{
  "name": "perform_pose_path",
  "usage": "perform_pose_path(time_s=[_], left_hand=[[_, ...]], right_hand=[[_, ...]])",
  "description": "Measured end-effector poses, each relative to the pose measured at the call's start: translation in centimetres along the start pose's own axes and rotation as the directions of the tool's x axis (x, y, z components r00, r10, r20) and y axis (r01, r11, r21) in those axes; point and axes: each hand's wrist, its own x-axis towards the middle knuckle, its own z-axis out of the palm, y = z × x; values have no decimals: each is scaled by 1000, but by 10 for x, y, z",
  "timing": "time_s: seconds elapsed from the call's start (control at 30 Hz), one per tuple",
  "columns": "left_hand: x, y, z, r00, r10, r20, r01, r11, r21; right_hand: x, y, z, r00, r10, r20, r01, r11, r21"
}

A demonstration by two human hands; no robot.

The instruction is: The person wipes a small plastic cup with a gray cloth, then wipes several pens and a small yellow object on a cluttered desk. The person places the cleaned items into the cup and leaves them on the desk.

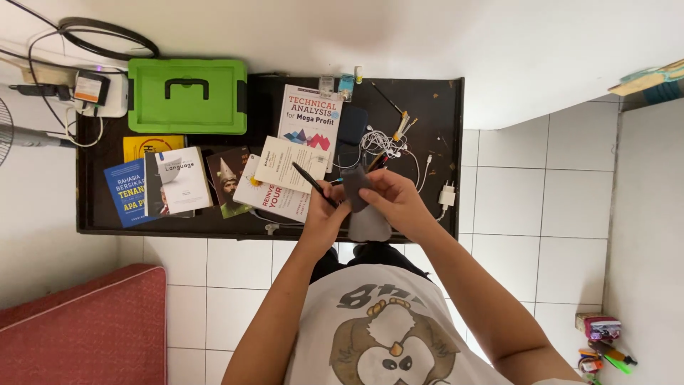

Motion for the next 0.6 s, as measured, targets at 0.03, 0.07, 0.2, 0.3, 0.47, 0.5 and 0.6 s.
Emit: perform_pose_path(time_s=[0.03, 0.07, 0.2, 0.3, 0.47, 0.5, 0.6], left_hand=[[1, -2, -4, 1000, 6, -4, -6, 1000, -1], [2, -5, -7, 999, -19, -44, 21, 999, 35], [6, -15, -16, 992, -35, -120, 50, 991, 121], [7, 7, -12, 987, -13, -158, 57, 959, 277], [4, 13, -10, 981, -194, -31, 196, 960, 200], [5, 14, -9, 955, -298, 13, 293, 947, 134], [4, 10, 2, 973, -210, 92, 189, 961, 201]], right_hand=[[3, 4, -5, 1000, -2, 6, 2, 1000, -3], [4, 7, -10, 999, 35, 22, -36, 999, 36], [-5, 7, -25, 973, 156, 169, -171, 982, 80], [4, 25, -54, 980, 154, 129, -173, 973, 151], [11, 3, -61, 999, 39, -5, -35, 952, 305], [9, 2, -58, 998, 22, -53, -6, 958, 286], [-9, -19, 6, 954, 108, -281, -1, 935, 354]])
